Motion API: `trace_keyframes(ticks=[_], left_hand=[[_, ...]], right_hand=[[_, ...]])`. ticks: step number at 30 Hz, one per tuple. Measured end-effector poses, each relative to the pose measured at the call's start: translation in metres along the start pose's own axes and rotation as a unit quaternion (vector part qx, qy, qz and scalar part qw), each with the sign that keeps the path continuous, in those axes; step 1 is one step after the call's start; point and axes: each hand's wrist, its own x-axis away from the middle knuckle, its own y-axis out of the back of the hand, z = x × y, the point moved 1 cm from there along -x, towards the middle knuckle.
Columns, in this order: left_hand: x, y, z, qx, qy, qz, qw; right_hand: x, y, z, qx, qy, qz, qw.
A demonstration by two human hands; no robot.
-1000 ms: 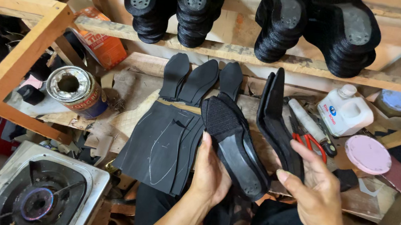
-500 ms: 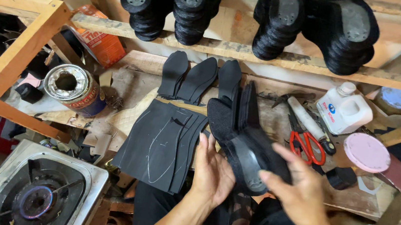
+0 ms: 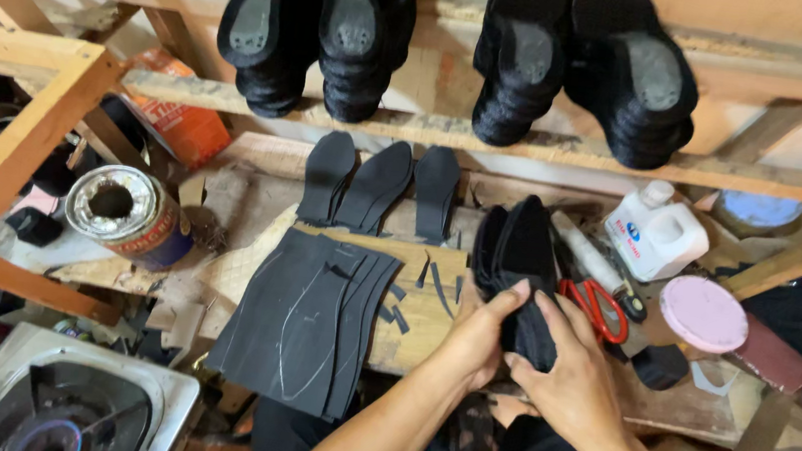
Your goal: The person uses red-handled scissors to cut black rubber insoles along white chalk outlines on a wooden workbench. They periodically pick up finished black shoes from a shelf to compare the cut insoles, then return the shoes and continue cutting additional insoles.
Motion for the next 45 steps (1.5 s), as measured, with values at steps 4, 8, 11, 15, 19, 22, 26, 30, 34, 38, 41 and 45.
trace_keyframes(ticks=[4, 8, 11, 15, 19, 22, 26, 30, 34, 38, 41, 45], left_hand=[[-0.029, -0.011, 0.012, -0.006, 0.011, 0.020, 1.000], [-0.043, -0.013, 0.012, -0.129, 0.023, -0.067, 0.989], [-0.044, -0.013, 0.009, -0.174, 0.013, -0.056, 0.983], [-0.028, -0.010, -0.009, -0.246, 0.034, -0.033, 0.968], [0.002, -0.006, -0.080, -0.396, -0.309, -0.043, 0.864], [0.019, 0.005, -0.162, -0.482, -0.531, -0.130, 0.685], [-0.005, 0.008, -0.257, -0.489, -0.492, -0.182, 0.697], [-0.033, -0.002, -0.292, -0.472, -0.355, -0.143, 0.794], [-0.041, -0.011, -0.301, -0.476, -0.255, -0.158, 0.827], [-0.050, -0.018, -0.306, -0.465, -0.198, -0.177, 0.845], [-0.061, -0.027, -0.308, -0.449, -0.179, -0.146, 0.863], [-0.070, -0.044, -0.312, -0.461, -0.164, -0.125, 0.863]], right_hand=[[-0.019, -0.006, -0.028, 0.050, 0.020, -0.020, 0.998], [-0.032, -0.016, -0.046, 0.024, -0.038, 0.035, 0.998], [-0.033, -0.020, -0.048, 0.049, -0.046, 0.047, 0.997], [-0.035, -0.017, -0.048, 0.082, -0.048, 0.078, 0.992], [-0.046, -0.007, -0.042, 0.065, -0.002, 0.088, 0.994], [-0.057, 0.016, -0.031, 0.109, -0.017, 0.137, 0.985], [-0.057, 0.075, -0.013, -0.066, -0.060, -0.002, 0.996], [-0.095, 0.145, -0.013, -0.190, 0.089, -0.175, 0.962], [-0.182, 0.181, -0.023, -0.271, 0.045, -0.174, 0.945], [-0.241, 0.179, -0.027, -0.286, -0.140, -0.056, 0.946], [-0.260, 0.172, -0.021, -0.272, -0.191, 0.012, 0.943], [-0.268, 0.160, -0.008, -0.429, -0.193, 0.129, 0.873]])
